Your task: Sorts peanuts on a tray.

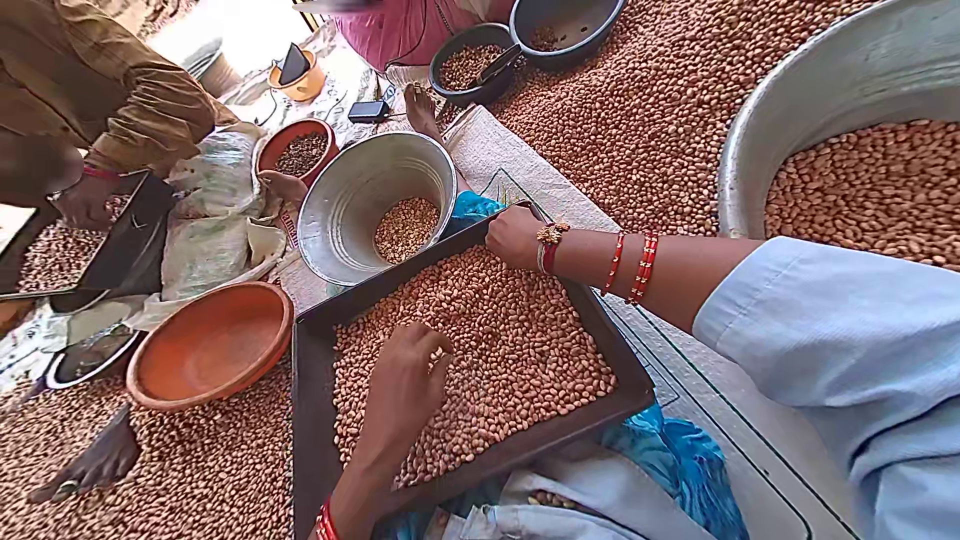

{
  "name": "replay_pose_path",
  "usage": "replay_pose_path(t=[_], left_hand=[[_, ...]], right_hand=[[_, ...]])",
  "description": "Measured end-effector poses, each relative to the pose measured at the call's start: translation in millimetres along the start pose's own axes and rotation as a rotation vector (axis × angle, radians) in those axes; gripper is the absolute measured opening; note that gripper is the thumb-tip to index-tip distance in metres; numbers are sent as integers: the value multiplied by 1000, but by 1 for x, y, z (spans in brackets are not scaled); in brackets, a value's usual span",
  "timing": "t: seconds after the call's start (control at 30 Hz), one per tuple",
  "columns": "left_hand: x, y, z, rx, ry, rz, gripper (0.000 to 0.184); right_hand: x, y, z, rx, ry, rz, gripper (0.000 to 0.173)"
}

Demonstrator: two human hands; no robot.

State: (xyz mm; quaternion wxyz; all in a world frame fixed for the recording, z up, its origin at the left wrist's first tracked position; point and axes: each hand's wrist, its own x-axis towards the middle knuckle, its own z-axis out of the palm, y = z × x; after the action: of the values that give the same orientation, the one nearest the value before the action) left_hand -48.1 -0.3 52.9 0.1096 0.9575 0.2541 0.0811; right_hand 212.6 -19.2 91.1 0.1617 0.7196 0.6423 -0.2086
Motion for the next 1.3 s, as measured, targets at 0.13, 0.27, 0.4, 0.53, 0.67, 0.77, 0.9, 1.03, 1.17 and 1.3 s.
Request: replay_pose_path(t=[0.13, 0.27, 0.4, 0.53, 0.67, 0.77, 0.9, 1.03, 1.17, 1.3], left_hand=[[12, -21, -34, 132, 319, -131, 31], [5, -13, 0, 91, 106, 2, 10], [3, -7, 29, 161, -25, 17, 10], [5, -6, 29, 140, -93, 25, 7], [11, -14, 3, 55, -41, -111, 13], [21, -27, -21, 129, 315, -176, 29], [22, -11, -8, 28, 116, -78, 15], [19, -3, 33, 140, 14, 40, 9], [19, -1, 44, 215, 15, 78, 8], [22, -4, 34, 104, 15, 15, 12]], right_hand=[[1, 0, 2, 15, 5, 12, 18], [4, -4, 4, -3, 22, -4, 18], [0, -6, 5, 32, -5, 5, 21], [0, -8, 5, 33, 7, 19, 18], [-2, -9, 3, 10, -12, 18, 20], [-5, -11, 2, 2, -57, 37, 22], [-8, -12, -3, -6, -94, 60, 25], [-12, -9, -11, -22, -88, 56, 23], [-14, 0, -18, -68, -72, -56, 15], [2, 12, -24, 332, 506, -213, 16]])
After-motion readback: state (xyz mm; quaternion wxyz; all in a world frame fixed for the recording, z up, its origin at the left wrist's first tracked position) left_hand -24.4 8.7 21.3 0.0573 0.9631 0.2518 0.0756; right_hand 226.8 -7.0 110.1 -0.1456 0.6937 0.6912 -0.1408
